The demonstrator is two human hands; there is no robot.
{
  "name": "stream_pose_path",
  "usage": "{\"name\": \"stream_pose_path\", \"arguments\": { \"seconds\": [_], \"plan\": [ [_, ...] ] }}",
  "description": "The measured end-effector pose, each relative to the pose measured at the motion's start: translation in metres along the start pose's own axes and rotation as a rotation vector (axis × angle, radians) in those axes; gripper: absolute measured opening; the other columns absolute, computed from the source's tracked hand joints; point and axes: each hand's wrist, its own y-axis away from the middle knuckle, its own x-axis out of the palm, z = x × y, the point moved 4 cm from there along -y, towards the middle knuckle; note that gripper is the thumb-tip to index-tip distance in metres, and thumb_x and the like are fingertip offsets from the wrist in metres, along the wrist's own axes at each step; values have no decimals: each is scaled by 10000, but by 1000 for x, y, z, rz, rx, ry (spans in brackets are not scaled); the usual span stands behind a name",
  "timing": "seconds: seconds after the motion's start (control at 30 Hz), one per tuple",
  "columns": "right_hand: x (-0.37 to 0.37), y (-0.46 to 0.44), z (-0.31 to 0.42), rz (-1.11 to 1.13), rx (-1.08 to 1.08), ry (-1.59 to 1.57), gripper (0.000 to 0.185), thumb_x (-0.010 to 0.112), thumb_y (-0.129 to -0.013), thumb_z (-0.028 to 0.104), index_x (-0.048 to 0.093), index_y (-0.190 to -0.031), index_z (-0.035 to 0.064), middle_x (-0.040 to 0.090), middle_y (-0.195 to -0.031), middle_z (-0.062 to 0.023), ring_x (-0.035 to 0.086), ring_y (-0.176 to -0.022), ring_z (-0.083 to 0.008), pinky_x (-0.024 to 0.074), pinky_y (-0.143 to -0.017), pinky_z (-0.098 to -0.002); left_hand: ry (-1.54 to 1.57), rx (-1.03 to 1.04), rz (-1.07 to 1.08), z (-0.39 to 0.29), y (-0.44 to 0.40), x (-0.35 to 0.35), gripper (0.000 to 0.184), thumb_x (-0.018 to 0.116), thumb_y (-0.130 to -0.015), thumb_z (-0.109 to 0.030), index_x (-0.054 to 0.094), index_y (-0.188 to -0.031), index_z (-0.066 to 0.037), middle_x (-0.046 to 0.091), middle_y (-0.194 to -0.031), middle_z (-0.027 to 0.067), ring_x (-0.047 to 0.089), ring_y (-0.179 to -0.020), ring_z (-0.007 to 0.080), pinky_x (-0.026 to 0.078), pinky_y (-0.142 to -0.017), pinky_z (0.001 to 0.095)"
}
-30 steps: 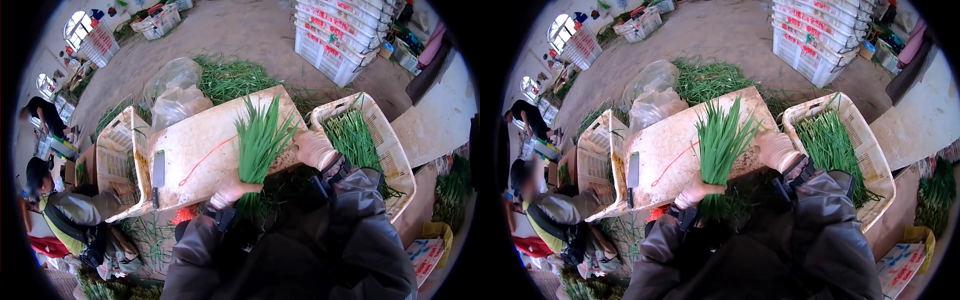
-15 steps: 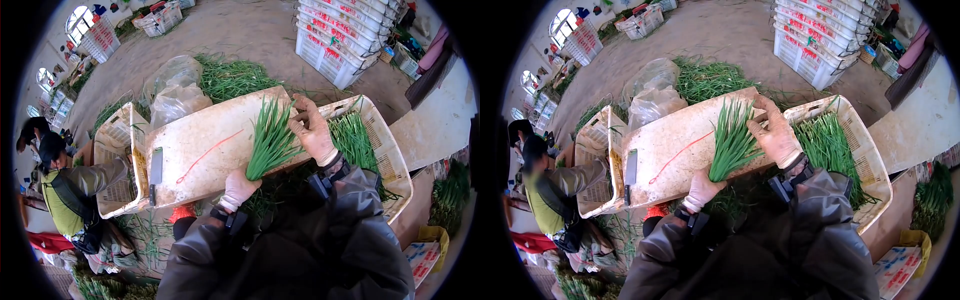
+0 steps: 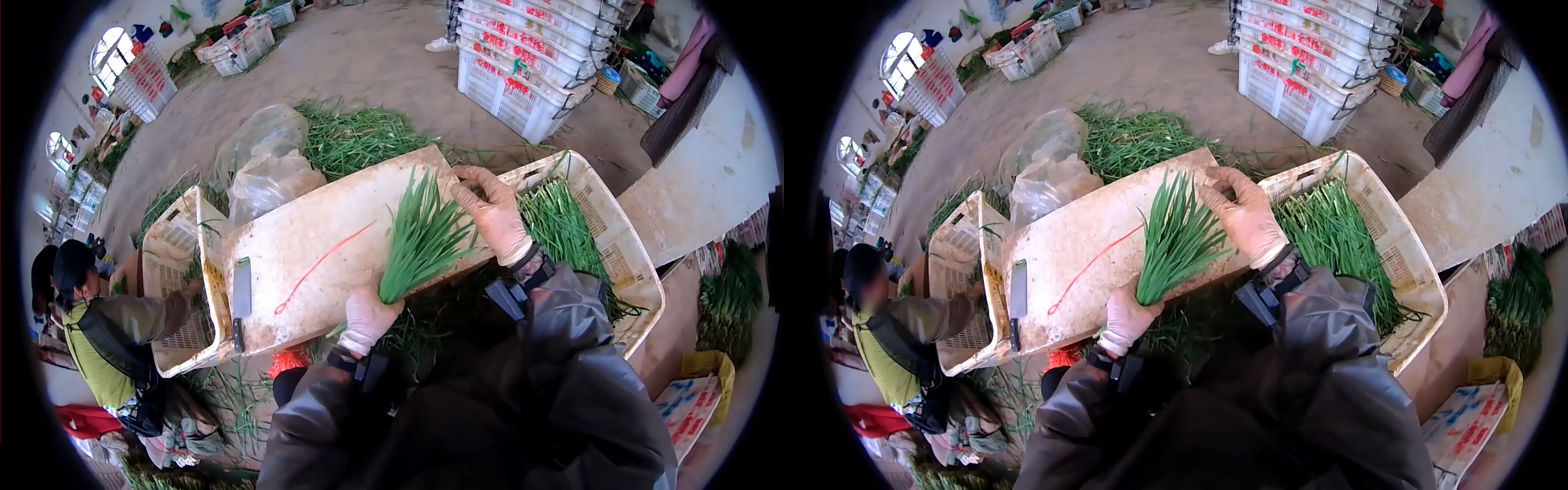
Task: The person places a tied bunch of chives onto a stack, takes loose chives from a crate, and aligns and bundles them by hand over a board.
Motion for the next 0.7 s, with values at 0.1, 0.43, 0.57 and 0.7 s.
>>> {"name": "stream_pose_path", "arguments": {
  "seconds": [0.1, 0.43, 0.57, 0.7],
  "plan": [
    [4, 1, 3, 54, 15, 28, 410, 771, -955, 182, 648, -1296, -10, 584, -878, 36, 508, -823, -77, 457, -785, -240, -9, -2, 21, 0, 0, 2, 500, 813, -748, -258, 693, -1203, -88, 746, -909, 214, 729, -872, 410, 589, -773, 475],
    [3, -3, -10, 43, 63, -70, 238, 763, -955, 123, 711, -1145, -10, 593, -856, 53, 523, -789, -61, 461, -733, -233, -67, 11, 81, -11, 7, 0, 502, 802, -758, -244, 691, -1227, -105, 742, -914, 217, 724, -884, 410, 588, -786, 478],
    [2, 0, -4, -15, -93, 87, 157, 752, -944, 101, 734, -1062, -1, 657, -844, -26, 600, -775, -136, 489, -727, -276, -127, -9, 78, -8, 10, -2, 450, 808, -758, -224, 698, -1174, -92, 741, -897, 208, 727, -870, 409, 587, -772, 457],
    [-5, 8, 14, 7, -469, 645, 130, 754, -877, 137, 751, -976, 53, 703, -892, -110, 689, -850, -328, 535, -751, -394, -212, 49, -7, -2, 14, -18, 467, 812, -750, -265, 691, -1180, -130, 733, -873, 209, 717, -839, 424, 575, -731, 513]
  ]
}}
